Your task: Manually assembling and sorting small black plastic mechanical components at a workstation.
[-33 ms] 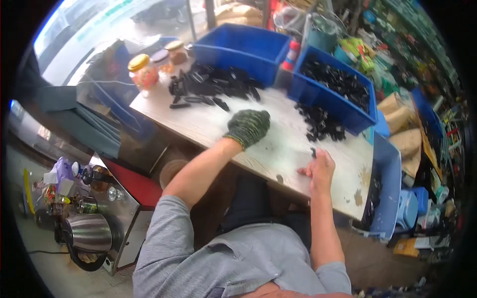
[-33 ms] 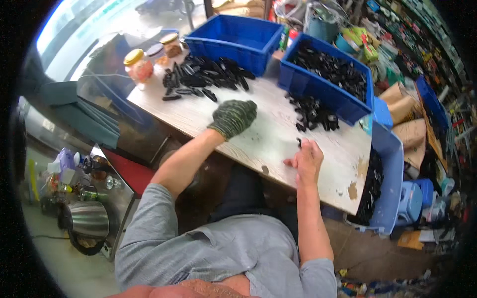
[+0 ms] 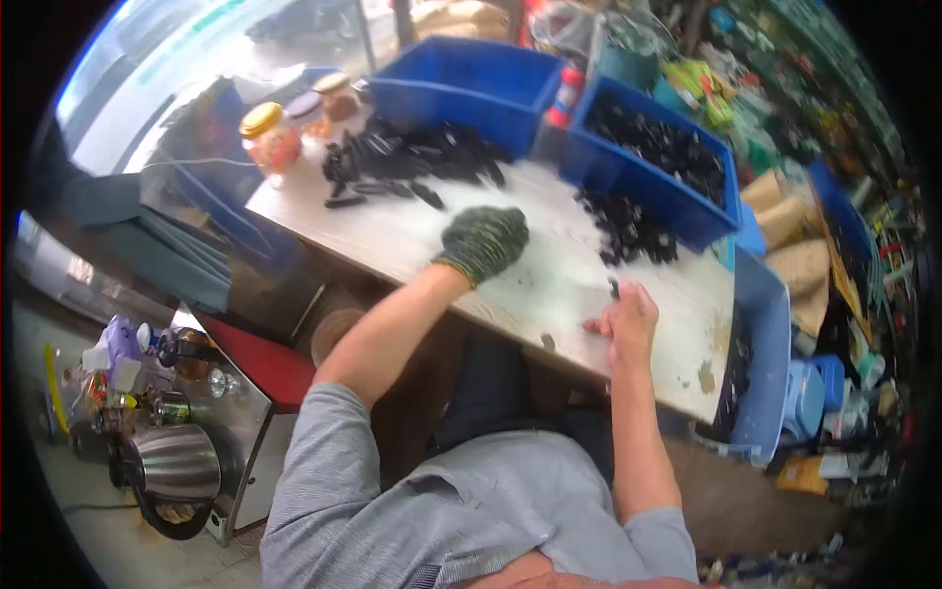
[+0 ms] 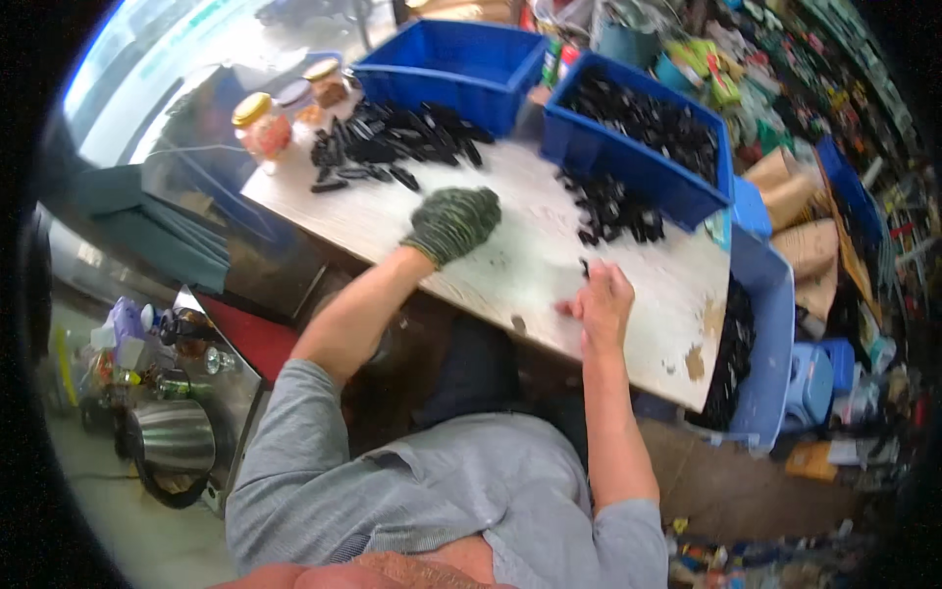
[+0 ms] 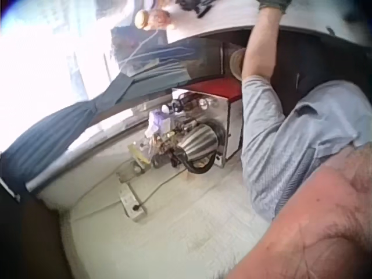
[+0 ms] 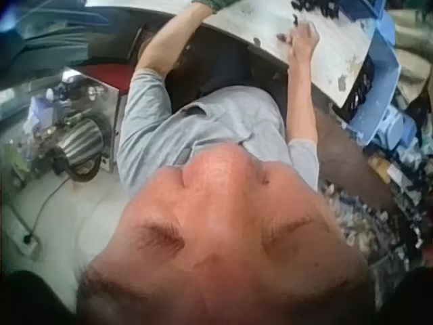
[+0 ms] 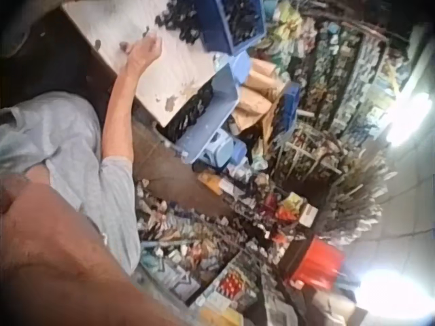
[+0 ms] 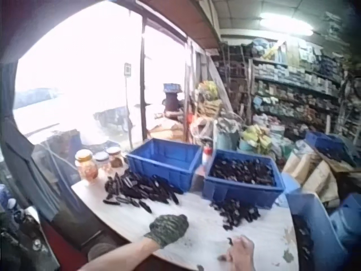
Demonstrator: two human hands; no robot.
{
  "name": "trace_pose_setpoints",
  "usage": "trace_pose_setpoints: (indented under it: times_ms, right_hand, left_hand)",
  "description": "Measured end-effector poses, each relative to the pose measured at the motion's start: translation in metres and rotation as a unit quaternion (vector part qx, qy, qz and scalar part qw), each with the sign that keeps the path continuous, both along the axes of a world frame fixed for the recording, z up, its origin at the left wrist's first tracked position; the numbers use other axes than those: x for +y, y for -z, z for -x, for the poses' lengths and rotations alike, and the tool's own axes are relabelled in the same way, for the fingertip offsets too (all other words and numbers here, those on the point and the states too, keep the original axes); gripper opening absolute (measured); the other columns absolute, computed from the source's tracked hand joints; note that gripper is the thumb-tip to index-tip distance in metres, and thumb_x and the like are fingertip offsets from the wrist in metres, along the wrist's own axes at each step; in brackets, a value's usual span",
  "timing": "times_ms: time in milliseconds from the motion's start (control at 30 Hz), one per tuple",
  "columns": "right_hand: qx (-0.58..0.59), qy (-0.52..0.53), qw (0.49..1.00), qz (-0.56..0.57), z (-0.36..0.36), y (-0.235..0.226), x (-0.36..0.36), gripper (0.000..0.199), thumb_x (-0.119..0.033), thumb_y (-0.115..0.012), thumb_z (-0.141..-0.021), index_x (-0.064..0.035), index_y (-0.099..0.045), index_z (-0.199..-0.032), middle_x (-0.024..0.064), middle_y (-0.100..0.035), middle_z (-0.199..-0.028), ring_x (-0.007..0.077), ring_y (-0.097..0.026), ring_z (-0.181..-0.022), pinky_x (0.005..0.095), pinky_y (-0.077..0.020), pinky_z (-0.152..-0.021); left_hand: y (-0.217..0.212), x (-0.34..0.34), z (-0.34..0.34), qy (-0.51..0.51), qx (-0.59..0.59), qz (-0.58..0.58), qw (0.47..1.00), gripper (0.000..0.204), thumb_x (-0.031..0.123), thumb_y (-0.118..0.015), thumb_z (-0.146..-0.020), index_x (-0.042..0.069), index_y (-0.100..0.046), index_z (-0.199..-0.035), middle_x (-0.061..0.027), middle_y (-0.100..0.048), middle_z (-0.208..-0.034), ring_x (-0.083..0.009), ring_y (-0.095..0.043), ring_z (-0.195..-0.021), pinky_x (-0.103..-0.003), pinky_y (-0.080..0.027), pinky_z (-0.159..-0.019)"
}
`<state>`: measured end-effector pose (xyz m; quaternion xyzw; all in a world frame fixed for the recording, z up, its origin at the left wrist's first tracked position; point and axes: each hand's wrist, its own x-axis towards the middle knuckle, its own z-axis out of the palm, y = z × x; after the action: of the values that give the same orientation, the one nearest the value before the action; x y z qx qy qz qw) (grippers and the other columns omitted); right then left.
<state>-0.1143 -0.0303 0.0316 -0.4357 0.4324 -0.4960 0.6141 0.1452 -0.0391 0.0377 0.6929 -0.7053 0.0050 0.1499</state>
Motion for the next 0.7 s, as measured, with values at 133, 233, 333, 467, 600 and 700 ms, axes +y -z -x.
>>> trace_pose_setpoints:
  times_ms: [133,233,333,467,600,700]
  right_hand:
    - [0.024,0.018,1.0,-0.007,-0.006,-0.006,-0.002,0.027,-0.028,-0.059,-0.095,-0.0061,-0.05,-0.084,-0.0017,-0.036,-0.052,0.01,-0.036,-0.042,0.0374,-0.0548,-0.049]
    - [0.019,0.005,1.0,0.0,-0.006,-0.008,-0.004,0.026,-0.028,-0.059,-0.096,-0.0066,-0.05,-0.083,-0.0019,-0.037,-0.052,0.0095,-0.036,-0.042,0.0367,-0.0548,-0.049]
    - [0.01,-0.005,1.0,-0.01,-0.005,-0.009,-0.002,0.025,-0.027,-0.059,-0.096,-0.0075,-0.051,-0.082,-0.0023,-0.036,-0.052,0.0092,-0.037,-0.043,0.0358,-0.0547,-0.049]
    - [-0.004,-0.006,1.0,-0.013,-0.002,-0.007,0.001,0.026,-0.027,-0.059,-0.095,-0.0074,-0.051,-0.081,-0.0025,-0.036,-0.052,0.0092,-0.036,-0.043,0.0355,-0.0545,-0.049]
    - [-0.036,-0.002,0.999,0.001,0.0,-0.004,0.002,0.026,-0.028,-0.06,-0.095,-0.0079,-0.051,-0.08,-0.0028,-0.035,-0.052,0.0093,-0.036,-0.042,0.0362,-0.0545,-0.047]
    - [-0.043,0.001,0.999,0.014,0.001,-0.002,0.002,0.027,-0.029,-0.06,-0.095,-0.0084,-0.05,-0.08,-0.0028,-0.035,-0.052,0.0093,-0.036,-0.042,0.0365,-0.0548,-0.046]
  left_hand:
    - [-0.009,0.006,-0.008,0.067,0.019,-0.019,0.997,0.034,0.033,-0.06,-0.088,0.009,-0.068,-0.109,-0.018,-0.07,-0.099,-0.0361,-0.067,-0.094,-0.047,-0.052,-0.086]
    - [-0.009,0.013,-0.008,0.095,0.049,-0.013,0.994,0.035,0.029,-0.064,-0.086,0.007,-0.068,-0.113,-0.0186,-0.069,-0.105,-0.0355,-0.065,-0.099,-0.047,-0.05,-0.091]
    - [-0.014,0.018,0.004,0.101,0.056,0.014,0.993,0.034,0.024,-0.066,-0.085,0.006,-0.067,-0.114,-0.019,-0.068,-0.108,-0.0354,-0.064,-0.102,-0.046,-0.05,-0.092]
    - [-0.004,0.034,0.029,0.094,0.153,0.044,0.983,0.03,0.017,-0.068,-0.086,0.004,-0.066,-0.113,-0.0183,-0.067,-0.109,-0.034,-0.064,-0.102,-0.042,-0.051,-0.089]
    - [0.016,0.042,0.064,0.112,0.403,0.038,0.907,0.025,0.013,-0.066,-0.09,0.003,-0.065,-0.113,-0.0156,-0.067,-0.106,-0.0282,-0.065,-0.097,-0.036,-0.051,-0.085]
    - [0.022,0.043,0.084,0.144,0.487,0.076,0.858,0.022,0.01,-0.064,-0.093,0.001,-0.064,-0.113,-0.0133,-0.067,-0.102,-0.0235,-0.064,-0.093,-0.032,-0.05,-0.082]
